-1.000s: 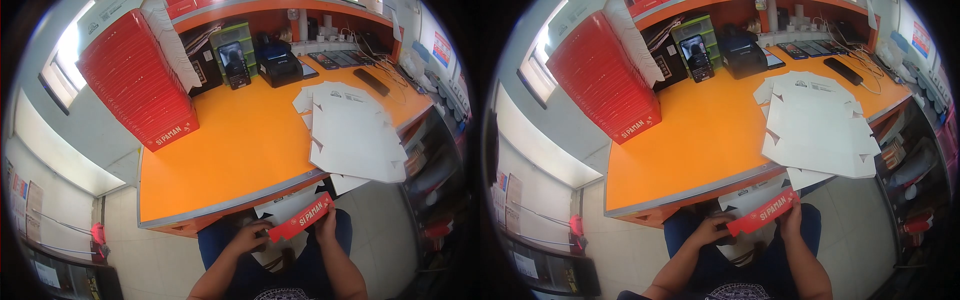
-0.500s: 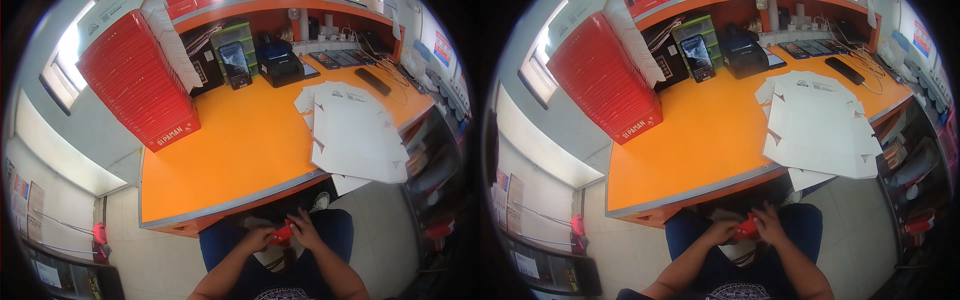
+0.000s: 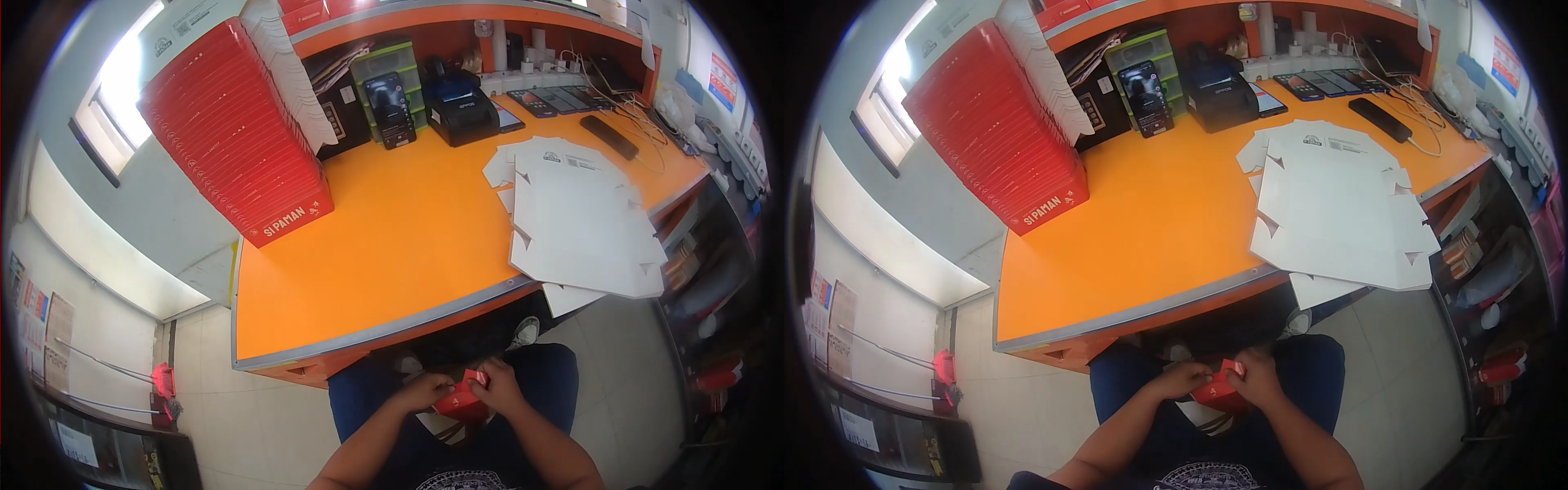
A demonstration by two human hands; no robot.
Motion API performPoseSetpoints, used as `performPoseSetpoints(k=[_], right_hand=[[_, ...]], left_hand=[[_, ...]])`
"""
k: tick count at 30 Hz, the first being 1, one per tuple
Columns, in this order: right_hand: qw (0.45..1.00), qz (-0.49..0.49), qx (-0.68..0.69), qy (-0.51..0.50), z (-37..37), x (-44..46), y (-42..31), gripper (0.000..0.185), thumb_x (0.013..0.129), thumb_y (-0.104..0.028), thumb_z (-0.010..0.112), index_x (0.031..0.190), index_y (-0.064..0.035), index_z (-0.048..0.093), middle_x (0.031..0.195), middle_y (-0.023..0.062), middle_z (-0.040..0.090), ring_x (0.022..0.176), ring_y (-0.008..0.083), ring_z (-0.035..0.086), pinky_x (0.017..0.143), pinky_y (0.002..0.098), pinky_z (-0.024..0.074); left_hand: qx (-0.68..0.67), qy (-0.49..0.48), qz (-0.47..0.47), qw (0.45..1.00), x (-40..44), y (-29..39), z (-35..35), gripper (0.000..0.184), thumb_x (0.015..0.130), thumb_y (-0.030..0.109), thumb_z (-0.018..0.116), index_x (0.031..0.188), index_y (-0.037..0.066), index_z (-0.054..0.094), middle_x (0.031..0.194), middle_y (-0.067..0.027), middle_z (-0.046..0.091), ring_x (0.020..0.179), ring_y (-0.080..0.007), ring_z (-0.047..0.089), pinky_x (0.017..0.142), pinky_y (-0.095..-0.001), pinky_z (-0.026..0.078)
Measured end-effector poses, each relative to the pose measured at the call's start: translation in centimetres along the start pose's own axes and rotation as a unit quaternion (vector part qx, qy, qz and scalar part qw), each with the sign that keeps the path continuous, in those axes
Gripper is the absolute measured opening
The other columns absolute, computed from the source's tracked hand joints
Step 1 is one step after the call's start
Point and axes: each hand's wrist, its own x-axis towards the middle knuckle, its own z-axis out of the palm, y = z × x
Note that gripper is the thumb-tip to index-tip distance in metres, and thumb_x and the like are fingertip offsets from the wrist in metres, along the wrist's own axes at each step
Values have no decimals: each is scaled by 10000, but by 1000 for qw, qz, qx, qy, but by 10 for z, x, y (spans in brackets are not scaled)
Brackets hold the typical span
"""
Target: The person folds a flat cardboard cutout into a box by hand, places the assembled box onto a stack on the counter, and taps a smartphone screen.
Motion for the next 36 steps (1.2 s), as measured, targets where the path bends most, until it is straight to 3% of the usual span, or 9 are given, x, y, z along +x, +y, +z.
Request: performPoseSetpoints(k=[3,6,12,15,21,24,27,30,36], right_hand=[[998,2,-40,51,4,-1,5,250,729,-168,796,842,-29,622,830,143,618,813,363,626,718,450,503],[994,-9,-75,78,3,-1,5,251,727,-170,800,851,-34,629,847,142,619,809,359,630,706,458,500],[998,-8,1,-58,8,-4,9,247,741,-201,801,884,-68,648,877,120,611,860,346,624,788,451,492],[997,-21,-69,-35,2,-3,-2,256,748,-226,798,891,-75,648,902,112,607,908,339,619,874,457,471],[989,-2,-139,49,8,-7,-2,273,750,-241,791,918,-80,649,973,101,608,994,334,599,984,526,399],[990,-37,-131,28,9,-8,-3,258,761,-240,785,932,-94,659,997,87,611,1027,321,593,1013,548,378],[987,-27,-151,-39,10,-11,-4,248,781,-280,762,982,-160,681,1064,68,627,1112,297,582,1052,593,340],[991,-25,-119,-54,11,-12,-2,222,804,-291,745,990,-187,685,1051,56,639,1120,296,591,1056,657,301],[985,41,-70,-153,10,-12,1,267,821,-277,748,1060,-161,714,975,78,712,1012,315,664,1051,593,359]], left_hand=[[-44,18,19,999,-1,-3,5,269,1002,259,613,1117,26,685,869,-88,712,775,-144,673,668,-319,542],[-24,-10,-2,1000,4,-7,3,296,980,266,626,1166,50,705,1021,-121,739,920,-191,696,812,-339,534],[11,-35,26,999,10,-33,13,265,953,226,658,1136,44,717,1011,-138,740,917,-219,699,816,-348,537],[6,19,79,997,10,-35,16,223,974,216,642,1098,40,700,865,-94,716,735,-164,685,619,-321,576],[32,50,134,989,16,-38,16,217,975,212,641,1055,16,690,834,-105,715,740,-189,700,602,-339,573],[31,23,39,998,12,-26,14,248,949,226,677,1110,41,714,1007,-160,731,916,-268,701,816,-372,536],[35,51,124,990,17,-39,22,224,959,224,670,1050,21,690,819,-131,710,744,-222,701,669,-373,555],[10,13,23,1000,7,-18,16,202,947,227,680,1043,52,711,961,-161,713,831,-250,686,741,-389,527],[28,43,93,994,8,-25,22,206,944,201,686,1091,69,628,832,-99,686,736,-196,643,664,-357,501]])
